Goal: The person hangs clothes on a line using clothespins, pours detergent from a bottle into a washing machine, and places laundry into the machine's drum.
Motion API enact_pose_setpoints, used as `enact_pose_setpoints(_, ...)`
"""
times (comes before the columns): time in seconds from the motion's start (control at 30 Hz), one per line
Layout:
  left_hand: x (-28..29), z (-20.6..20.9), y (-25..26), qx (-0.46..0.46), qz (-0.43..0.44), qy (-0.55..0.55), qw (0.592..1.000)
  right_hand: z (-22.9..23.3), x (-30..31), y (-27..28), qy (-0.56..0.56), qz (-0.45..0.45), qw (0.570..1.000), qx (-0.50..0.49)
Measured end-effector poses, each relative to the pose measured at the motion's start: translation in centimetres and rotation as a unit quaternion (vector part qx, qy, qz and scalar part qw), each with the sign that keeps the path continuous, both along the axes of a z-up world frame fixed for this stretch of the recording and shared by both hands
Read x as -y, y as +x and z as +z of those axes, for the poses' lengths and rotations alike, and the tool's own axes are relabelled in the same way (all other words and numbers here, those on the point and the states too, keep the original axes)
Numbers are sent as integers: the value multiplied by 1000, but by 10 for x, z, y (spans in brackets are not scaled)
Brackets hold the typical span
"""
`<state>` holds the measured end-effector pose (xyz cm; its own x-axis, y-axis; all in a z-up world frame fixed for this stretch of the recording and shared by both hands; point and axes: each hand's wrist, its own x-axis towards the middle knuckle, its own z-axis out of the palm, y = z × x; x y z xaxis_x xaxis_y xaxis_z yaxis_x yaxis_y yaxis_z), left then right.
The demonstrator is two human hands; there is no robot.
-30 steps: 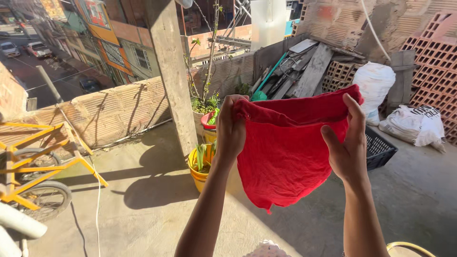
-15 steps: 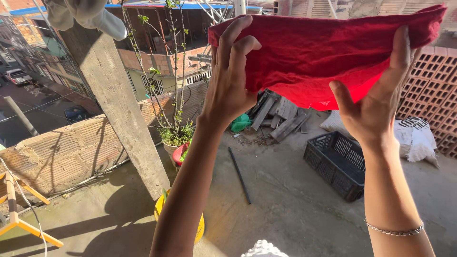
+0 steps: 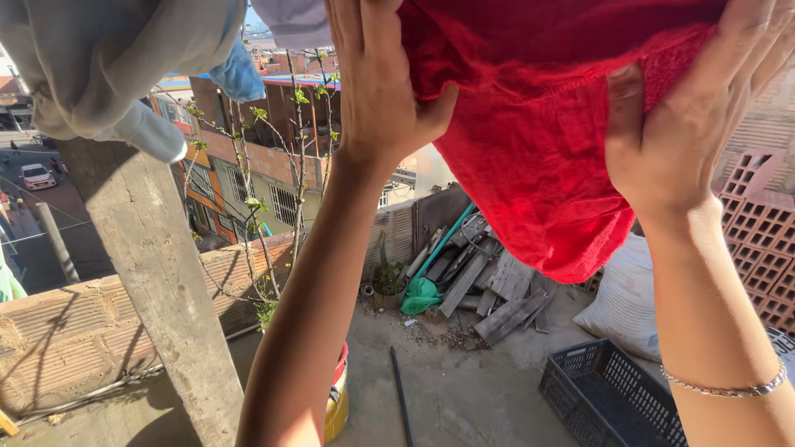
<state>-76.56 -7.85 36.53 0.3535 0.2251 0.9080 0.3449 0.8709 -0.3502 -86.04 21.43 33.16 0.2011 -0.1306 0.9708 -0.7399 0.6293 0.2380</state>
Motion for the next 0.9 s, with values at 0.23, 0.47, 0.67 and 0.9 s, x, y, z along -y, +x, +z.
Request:
enact_pose_setpoints(0.23, 68, 25, -132, -6, -428, 127, 895, 40, 30, -80, 59, 88, 994, -20)
enact_pose_setpoints(0.47, 129, 112, -224, 3, -413, 151, 898, 100, 92, -165, 68, 74, 995, 21)
enact_pose_setpoints(0.67, 163, 184, -269, 174, -51, 105, 978, 141, 129, -201, 65, 51, 994, 66)
enact_pose_setpoints(0.9, 179, 207, -306, 237, 90, 88, 963, 137, 137, -206, 57, 65, 993, 81)
